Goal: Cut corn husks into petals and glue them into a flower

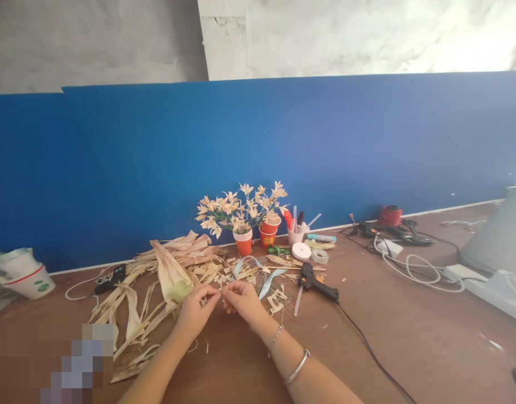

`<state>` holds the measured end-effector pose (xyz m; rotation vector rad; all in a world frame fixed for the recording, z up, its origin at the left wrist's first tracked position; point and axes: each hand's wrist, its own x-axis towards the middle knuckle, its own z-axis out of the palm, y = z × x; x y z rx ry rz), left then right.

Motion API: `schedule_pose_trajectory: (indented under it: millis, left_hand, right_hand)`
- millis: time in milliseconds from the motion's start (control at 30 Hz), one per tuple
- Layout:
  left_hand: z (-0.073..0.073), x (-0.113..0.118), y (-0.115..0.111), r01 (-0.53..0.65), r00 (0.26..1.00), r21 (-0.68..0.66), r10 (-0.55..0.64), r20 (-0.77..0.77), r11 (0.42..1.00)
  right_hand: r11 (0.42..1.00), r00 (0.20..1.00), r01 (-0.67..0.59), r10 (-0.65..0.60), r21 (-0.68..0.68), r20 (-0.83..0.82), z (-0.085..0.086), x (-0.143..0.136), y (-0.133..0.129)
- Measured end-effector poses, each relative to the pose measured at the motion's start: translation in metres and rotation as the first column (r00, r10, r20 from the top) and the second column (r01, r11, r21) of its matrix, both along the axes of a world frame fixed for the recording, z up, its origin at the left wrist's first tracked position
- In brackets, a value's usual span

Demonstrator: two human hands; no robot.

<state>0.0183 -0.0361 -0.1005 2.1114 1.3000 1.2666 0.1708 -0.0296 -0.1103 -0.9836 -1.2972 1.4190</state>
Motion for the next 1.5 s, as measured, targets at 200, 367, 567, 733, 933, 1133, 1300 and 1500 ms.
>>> schedule_pose_trajectory:
  millis: [200, 367, 567, 733, 933, 1133, 1300, 1500]
  left_hand:
    - [-0.001, -0.003, 0.004, 0.056, 0.986, -0.188, -0.024, 0.167, 0.981]
    - [0.006, 0.000, 0.000, 0.226, 0.882, -0.370, -0.028, 0.471, 0.901]
    - [0.010, 0.004, -0.004, 0.413, 0.709, -0.430, 0.013, 0.705, 0.803]
    - [0.009, 0.004, -0.002, 0.486, 0.601, -0.416, 0.052, 0.798, 0.769]
    - [0.012, 0.003, -0.002, 0.493, 0.567, -0.424, 0.089, 0.819, 0.760]
    - [0.014, 0.002, -0.003, 0.507, 0.527, -0.421, 0.117, 0.842, 0.752]
    - [0.013, 0.002, -0.002, 0.525, 0.490, -0.419, 0.139, 0.860, 0.741]
    - [0.013, 0.001, -0.001, 0.520, 0.478, -0.423, 0.157, 0.864, 0.743]
  right_hand:
    - [0.994, 0.995, 0.069, -0.075, 0.089, 0.063, -0.003, -0.004, 0.001]
    - [0.998, 0.998, 0.059, -0.059, 0.027, 0.012, 0.002, -0.001, 0.000]
    - [0.999, 0.995, 0.041, -0.043, -0.023, -0.088, 0.010, 0.001, -0.004]
    - [0.997, 0.991, 0.055, -0.061, -0.048, -0.116, 0.013, 0.001, -0.004]
    - [0.993, 0.987, 0.094, -0.102, -0.066, -0.128, 0.015, 0.001, -0.004]
    - [0.990, 0.981, 0.124, -0.133, -0.071, -0.140, 0.017, 0.001, -0.004]
    - [0.988, 0.979, 0.141, -0.150, -0.070, -0.138, 0.012, 0.002, -0.002]
    - [0.982, 0.972, 0.175, -0.184, -0.074, -0.146, 0.008, 0.004, 0.000]
